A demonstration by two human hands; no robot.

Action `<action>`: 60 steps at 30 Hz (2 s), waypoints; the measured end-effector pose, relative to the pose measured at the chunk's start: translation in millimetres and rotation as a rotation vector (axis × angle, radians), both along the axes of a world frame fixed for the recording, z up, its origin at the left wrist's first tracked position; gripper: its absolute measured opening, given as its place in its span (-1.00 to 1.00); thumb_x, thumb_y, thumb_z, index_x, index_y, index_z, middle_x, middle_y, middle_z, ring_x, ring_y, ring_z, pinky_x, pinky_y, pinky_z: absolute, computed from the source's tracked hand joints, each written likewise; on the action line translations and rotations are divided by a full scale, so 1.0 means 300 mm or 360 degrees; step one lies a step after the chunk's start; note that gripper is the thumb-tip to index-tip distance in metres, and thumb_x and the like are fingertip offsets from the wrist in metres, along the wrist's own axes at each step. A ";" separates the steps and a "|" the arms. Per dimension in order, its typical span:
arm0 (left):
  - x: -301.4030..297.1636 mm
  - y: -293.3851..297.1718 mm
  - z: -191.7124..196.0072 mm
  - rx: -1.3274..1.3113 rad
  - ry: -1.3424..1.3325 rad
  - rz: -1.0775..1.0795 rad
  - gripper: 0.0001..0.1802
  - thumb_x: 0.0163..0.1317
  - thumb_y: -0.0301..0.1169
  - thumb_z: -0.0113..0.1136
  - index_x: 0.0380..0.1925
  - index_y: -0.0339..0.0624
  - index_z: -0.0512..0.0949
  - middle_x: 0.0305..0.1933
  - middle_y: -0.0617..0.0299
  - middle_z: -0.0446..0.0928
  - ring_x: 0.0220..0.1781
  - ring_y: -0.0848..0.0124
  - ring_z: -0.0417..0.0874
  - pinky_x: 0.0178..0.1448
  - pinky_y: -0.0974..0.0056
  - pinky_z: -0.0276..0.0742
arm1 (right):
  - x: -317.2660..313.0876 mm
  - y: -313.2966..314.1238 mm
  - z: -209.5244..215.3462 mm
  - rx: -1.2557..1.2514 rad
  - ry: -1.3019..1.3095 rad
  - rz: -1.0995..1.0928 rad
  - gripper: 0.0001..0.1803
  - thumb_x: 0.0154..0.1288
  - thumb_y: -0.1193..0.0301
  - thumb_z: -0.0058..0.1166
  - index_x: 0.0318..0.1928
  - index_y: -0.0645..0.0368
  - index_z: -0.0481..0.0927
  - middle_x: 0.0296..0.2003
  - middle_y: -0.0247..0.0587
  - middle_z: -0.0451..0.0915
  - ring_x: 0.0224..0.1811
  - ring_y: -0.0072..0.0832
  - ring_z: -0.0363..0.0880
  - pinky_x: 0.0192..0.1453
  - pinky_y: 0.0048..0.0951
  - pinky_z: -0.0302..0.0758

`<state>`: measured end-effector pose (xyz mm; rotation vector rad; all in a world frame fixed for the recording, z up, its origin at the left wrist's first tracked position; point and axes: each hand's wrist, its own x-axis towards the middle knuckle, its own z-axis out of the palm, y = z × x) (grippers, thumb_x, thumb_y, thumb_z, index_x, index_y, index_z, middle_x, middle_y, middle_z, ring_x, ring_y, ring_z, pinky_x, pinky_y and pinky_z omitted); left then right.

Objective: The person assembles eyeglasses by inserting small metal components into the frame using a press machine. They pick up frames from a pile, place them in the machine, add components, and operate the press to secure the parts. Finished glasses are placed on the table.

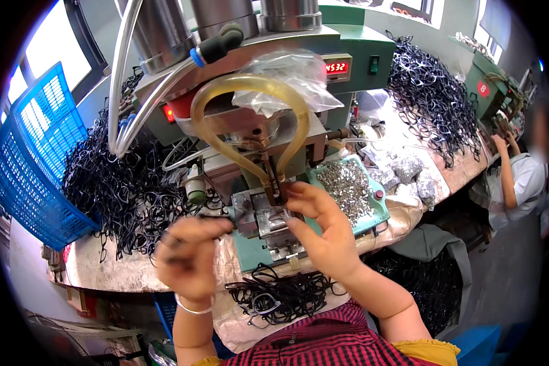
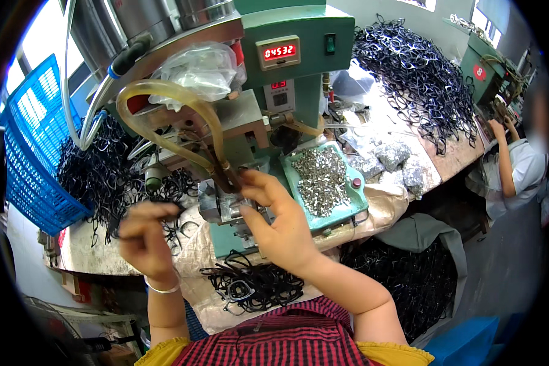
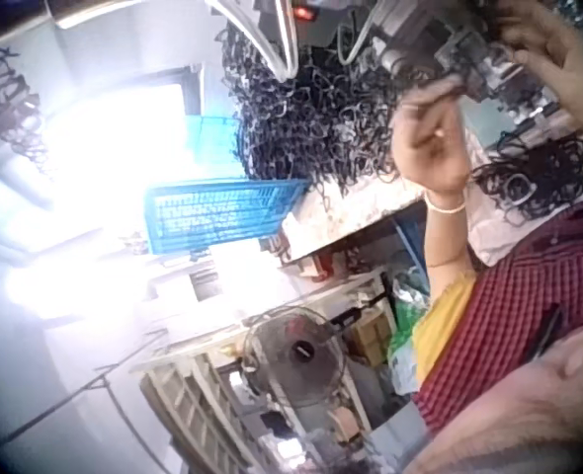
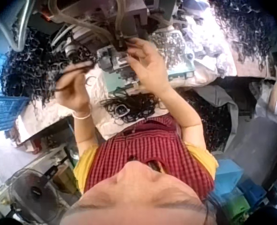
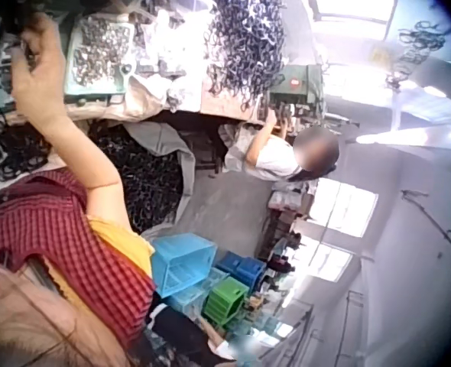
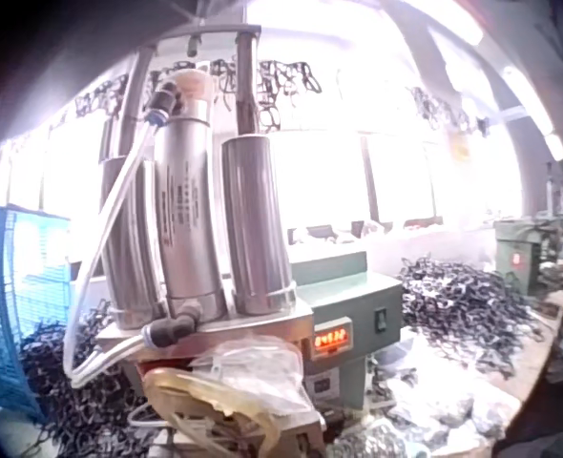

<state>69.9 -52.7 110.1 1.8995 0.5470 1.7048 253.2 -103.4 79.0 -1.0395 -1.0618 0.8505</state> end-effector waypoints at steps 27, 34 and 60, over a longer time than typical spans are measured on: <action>-0.329 -0.076 -0.174 0.0030 0.0837 0.1499 -0.88 0.17 -0.64 0.22 -0.27 -0.29 0.59 -0.05 0.09 0.59 0.04 0.20 0.54 0.13 0.17 0.41 | 0.371 0.015 -0.403 -0.0056 0.0304 -0.0885 -0.81 0.40 0.55 0.07 -0.06 0.29 0.67 -0.19 -0.27 0.67 -0.14 -0.58 0.61 0.03 -0.57 0.50; -0.363 0.261 -0.457 -0.0663 0.2063 0.1552 -0.77 0.08 -0.21 0.35 -0.44 -0.13 0.64 -0.41 0.10 0.66 -0.32 0.08 0.69 -0.24 0.06 0.56 | 0.228 0.153 -0.296 0.0047 -0.0064 -0.0717 -0.89 0.29 0.58 0.18 -0.18 0.27 0.67 -0.32 -0.42 0.63 -0.28 -0.70 0.49 -0.16 -0.64 0.41; -0.310 0.097 -0.542 -0.1825 -0.1324 -0.0793 -0.81 0.40 -0.26 0.11 -0.22 -0.15 0.47 -0.39 0.27 0.47 -0.56 0.51 0.42 -0.51 0.42 0.36 | 0.035 0.094 -0.161 0.0122 -0.0043 -0.0269 -0.55 0.16 0.61 0.25 0.08 0.34 0.45 -0.25 -0.26 0.64 -0.14 -0.56 0.59 0.06 -0.55 0.46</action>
